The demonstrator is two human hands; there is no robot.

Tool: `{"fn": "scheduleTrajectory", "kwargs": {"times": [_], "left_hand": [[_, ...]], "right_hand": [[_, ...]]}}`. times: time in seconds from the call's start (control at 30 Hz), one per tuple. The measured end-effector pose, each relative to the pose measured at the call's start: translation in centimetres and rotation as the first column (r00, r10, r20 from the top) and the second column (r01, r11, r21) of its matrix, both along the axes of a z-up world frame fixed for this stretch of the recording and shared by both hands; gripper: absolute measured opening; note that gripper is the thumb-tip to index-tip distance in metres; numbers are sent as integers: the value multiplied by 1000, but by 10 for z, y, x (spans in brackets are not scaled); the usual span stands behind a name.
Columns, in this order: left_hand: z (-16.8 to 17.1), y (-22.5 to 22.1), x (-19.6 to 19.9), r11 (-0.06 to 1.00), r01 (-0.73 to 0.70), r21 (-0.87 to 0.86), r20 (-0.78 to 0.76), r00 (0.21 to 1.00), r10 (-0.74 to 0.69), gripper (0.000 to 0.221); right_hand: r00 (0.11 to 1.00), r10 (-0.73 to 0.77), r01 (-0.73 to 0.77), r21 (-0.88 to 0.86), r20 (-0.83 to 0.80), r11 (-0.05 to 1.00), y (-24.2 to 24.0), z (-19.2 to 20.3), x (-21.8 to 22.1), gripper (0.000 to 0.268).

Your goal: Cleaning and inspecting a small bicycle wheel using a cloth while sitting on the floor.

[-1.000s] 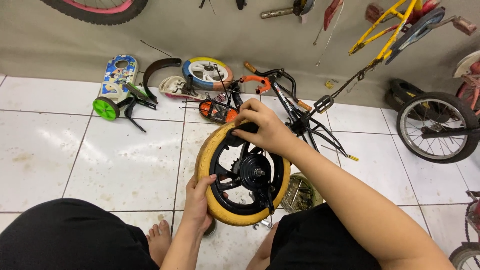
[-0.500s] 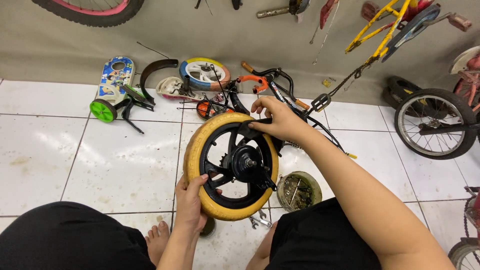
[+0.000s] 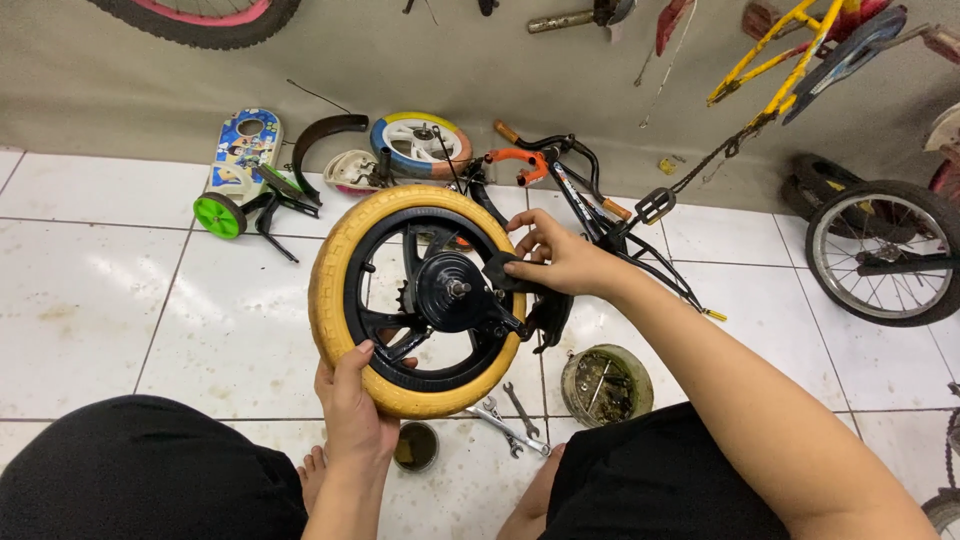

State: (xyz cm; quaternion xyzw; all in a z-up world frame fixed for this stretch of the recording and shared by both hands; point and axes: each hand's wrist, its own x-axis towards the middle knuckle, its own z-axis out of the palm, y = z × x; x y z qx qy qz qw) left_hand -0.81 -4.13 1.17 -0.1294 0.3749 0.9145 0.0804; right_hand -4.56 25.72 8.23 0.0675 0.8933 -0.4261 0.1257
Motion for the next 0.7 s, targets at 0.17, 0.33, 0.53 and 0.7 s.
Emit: {"fn": "scheduleTrajectory", "kwargs": {"times": [0.17, 0.33, 0.53, 0.7], "left_hand": [[13, -1, -1, 995, -99, 17, 10, 995, 99, 41], [7, -3, -6, 980, -199, 6, 57, 979, 198, 41], [-1, 0, -8, 970, -240, 36, 171, 958, 231, 43], [-5, 2, -5, 968, -249, 35, 195, 951, 238, 37]], "right_hand": [[993, 14, -2, -105, 114, 994, -25, 4, 9, 76], [976, 31, 6, -169, 216, 986, -52, 0, 17, 84], [960, -96, 132, -122, 264, 984, -73, -35, 22, 113], [963, -160, 173, -41, 218, 984, -76, -58, 25, 119]]}}
